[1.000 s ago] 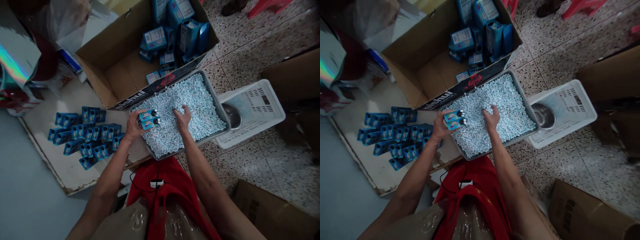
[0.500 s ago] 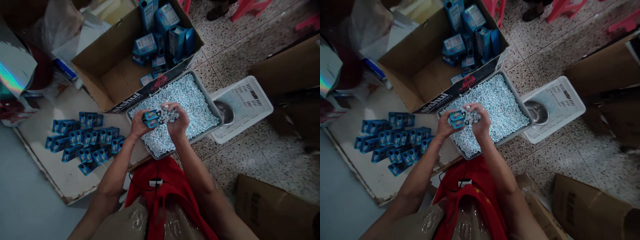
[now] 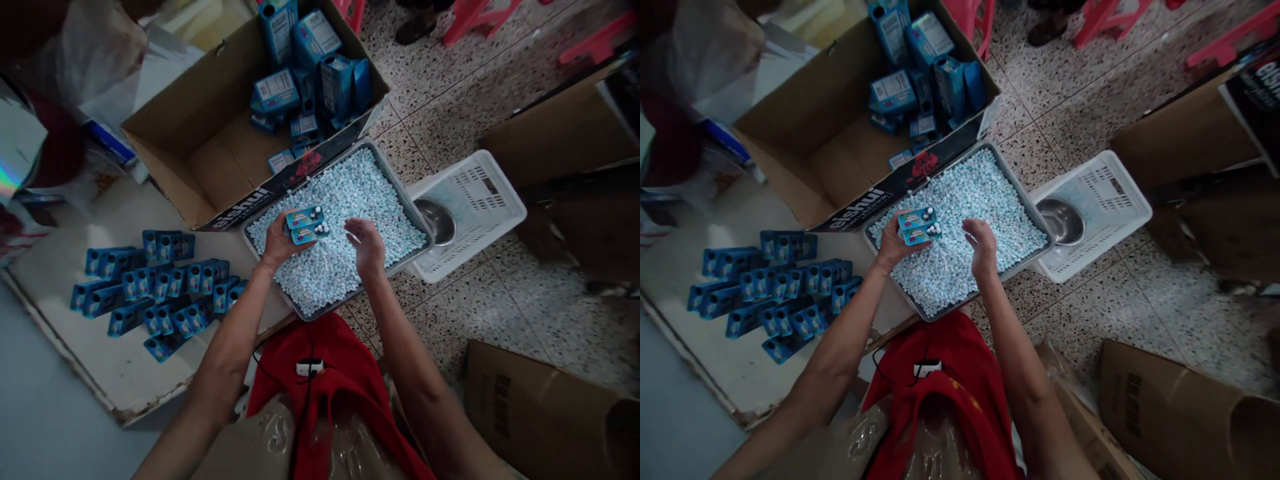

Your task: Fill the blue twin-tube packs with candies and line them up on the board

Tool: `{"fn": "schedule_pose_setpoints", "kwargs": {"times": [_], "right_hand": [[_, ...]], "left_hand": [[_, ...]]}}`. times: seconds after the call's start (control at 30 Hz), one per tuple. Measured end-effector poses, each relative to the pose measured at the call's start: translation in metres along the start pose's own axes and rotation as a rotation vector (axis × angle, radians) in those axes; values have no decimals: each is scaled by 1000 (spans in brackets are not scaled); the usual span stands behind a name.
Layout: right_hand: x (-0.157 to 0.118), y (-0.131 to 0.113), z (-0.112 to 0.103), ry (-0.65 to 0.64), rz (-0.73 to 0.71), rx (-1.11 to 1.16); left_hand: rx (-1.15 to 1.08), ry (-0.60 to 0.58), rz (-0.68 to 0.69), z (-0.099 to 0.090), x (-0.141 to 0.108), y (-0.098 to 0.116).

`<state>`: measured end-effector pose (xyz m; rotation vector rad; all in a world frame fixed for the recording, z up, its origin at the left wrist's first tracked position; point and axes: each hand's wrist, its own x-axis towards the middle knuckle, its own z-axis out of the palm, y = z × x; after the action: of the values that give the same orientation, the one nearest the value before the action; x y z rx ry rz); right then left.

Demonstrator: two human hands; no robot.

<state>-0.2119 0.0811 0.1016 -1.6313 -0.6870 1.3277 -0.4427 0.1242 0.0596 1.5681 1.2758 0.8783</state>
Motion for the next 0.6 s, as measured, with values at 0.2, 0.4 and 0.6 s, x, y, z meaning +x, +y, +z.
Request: {"fn": "schedule_pose_setpoints", "kwargs": {"times": [0.2, 0.4, 0.6], "right_hand": [[7, 15, -11, -383, -149, -235], [11, 10, 14, -542, -287, -294], [7, 9, 13, -510, -413, -350]], "left_hand": [[-48, -51, -41, 4, -7, -3], [17, -128, 58, -4, -17, 7], [143, -152, 86, -19, -37, 38]]}}
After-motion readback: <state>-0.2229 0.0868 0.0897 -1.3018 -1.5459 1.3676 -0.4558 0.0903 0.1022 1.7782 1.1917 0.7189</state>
